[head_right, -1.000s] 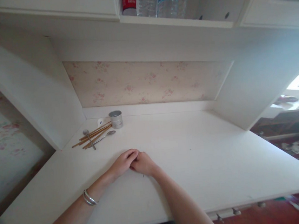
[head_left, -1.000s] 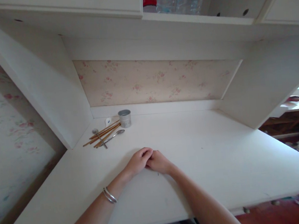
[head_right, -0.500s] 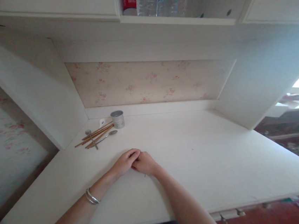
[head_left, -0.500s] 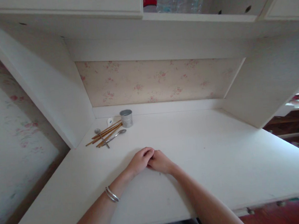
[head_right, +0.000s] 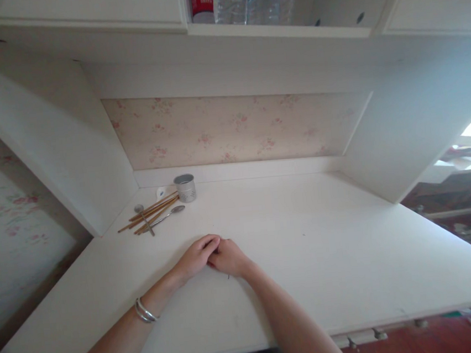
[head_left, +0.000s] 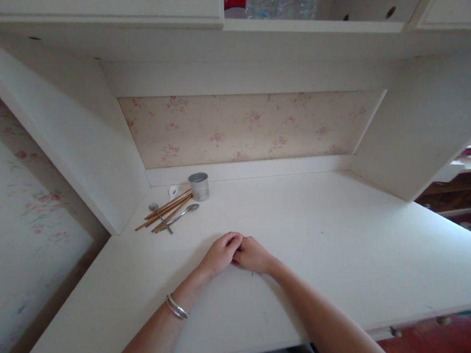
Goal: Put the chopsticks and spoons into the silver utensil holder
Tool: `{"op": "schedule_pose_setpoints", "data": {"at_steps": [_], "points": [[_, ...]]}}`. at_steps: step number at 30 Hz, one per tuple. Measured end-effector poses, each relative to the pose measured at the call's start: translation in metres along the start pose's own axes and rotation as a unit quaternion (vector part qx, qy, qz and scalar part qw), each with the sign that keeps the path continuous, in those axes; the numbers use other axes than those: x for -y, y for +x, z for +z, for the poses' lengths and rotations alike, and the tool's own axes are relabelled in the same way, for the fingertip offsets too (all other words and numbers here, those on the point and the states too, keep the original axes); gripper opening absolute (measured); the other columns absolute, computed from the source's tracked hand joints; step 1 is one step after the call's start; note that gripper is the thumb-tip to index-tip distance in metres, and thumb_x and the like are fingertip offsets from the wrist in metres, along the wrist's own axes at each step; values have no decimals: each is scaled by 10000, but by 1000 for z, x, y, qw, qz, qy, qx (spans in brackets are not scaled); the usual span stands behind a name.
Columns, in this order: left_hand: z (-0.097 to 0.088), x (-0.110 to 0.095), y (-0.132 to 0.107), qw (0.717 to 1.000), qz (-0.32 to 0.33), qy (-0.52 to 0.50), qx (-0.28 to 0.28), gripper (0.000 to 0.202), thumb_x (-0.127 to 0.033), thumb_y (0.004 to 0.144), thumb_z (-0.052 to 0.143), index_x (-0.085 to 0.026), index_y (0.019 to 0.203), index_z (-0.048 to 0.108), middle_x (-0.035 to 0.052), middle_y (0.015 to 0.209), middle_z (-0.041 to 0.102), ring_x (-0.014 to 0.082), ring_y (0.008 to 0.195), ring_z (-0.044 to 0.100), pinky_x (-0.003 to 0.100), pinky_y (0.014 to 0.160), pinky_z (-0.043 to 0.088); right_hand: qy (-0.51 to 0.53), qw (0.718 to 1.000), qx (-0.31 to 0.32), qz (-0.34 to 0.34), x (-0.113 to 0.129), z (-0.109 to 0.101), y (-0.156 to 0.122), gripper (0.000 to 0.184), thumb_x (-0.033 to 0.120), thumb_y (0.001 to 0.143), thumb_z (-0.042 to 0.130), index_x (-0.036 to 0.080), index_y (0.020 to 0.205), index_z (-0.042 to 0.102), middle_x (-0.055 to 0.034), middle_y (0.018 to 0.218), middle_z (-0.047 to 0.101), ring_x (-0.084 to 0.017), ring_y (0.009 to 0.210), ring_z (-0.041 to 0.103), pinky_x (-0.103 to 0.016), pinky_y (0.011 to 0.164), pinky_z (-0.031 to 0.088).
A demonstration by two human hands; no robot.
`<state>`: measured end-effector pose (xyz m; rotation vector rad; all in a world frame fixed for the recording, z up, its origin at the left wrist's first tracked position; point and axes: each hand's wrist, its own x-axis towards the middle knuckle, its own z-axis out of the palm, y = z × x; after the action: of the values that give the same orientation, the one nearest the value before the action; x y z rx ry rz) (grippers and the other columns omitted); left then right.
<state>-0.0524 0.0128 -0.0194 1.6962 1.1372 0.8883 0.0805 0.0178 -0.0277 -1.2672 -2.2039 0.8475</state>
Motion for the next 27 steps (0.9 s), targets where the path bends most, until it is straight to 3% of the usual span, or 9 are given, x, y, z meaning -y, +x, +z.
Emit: {"op": "schedule_pose_setpoints", "data": {"at_steps": [27], "points": [[0,1,-1,1000,4,-2,3,356,-423,877,428,-179,1003,655,41,955,671,184,916,586,285,846,431,-30,999,11,13,3,-1,-1,277,210,747,467,145,895,691,-54,851,709,-159,746,619,-210,598,382]]}}
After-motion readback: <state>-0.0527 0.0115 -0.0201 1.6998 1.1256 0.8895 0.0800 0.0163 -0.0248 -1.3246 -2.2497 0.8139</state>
